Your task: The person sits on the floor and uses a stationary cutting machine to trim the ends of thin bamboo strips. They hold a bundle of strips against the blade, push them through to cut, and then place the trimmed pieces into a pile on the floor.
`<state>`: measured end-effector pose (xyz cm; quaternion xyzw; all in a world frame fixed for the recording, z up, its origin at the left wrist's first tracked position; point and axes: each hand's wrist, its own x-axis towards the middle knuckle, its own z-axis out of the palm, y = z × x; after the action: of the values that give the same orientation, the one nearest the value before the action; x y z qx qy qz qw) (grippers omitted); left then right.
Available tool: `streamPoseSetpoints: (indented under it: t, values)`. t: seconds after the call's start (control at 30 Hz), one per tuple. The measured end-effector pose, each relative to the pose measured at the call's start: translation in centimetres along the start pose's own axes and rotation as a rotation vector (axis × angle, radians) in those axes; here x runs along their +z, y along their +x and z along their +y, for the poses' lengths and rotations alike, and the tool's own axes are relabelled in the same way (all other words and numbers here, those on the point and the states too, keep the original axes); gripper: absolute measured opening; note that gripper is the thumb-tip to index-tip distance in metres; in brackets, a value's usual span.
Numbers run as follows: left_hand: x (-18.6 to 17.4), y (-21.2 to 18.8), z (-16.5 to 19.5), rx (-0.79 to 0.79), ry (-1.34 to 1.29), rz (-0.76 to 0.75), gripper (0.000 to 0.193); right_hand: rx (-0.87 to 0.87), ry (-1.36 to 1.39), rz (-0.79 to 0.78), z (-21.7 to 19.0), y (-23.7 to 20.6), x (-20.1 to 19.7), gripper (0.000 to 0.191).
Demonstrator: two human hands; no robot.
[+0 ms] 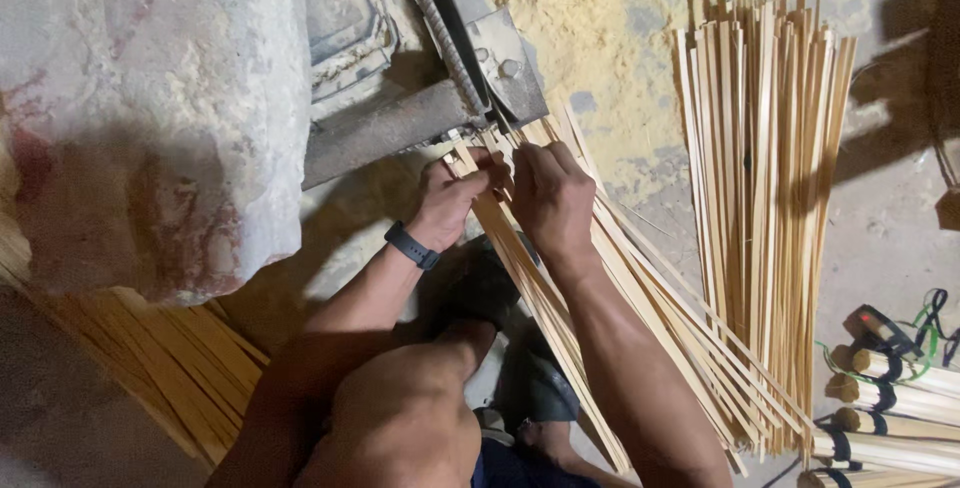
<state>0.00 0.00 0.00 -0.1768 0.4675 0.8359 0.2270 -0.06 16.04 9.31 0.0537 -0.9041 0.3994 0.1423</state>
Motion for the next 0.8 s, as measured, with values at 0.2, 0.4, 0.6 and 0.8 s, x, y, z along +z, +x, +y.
streamPoseSetpoints:
  t: [0.2,0.4,0.6,0.8]
  values:
    - [1.4,-0.1,1.2,0.049,0.042,-0.101,0.016,-0.003,-0.077,-0.057,0.7,-3.8,-4.2,0.017]
    - [1.9,-0.8,1.4,0.036,0.070,-0.170,0.016,0.185,0.170,-0.188,1.2,-5.7,-3.9,0.011]
    - [0.8,-0.6,0.5,0.066,0.170,-0.155,0.026,0.081,0.020,-0.015,1.4,-2.2,-0.4,0.009]
    - [0.8,0.2,-0.7,0.016,0.130,-0.047,0.028,0.097,0.005,-0.038,1.8,-1.4,-0.1,0.012]
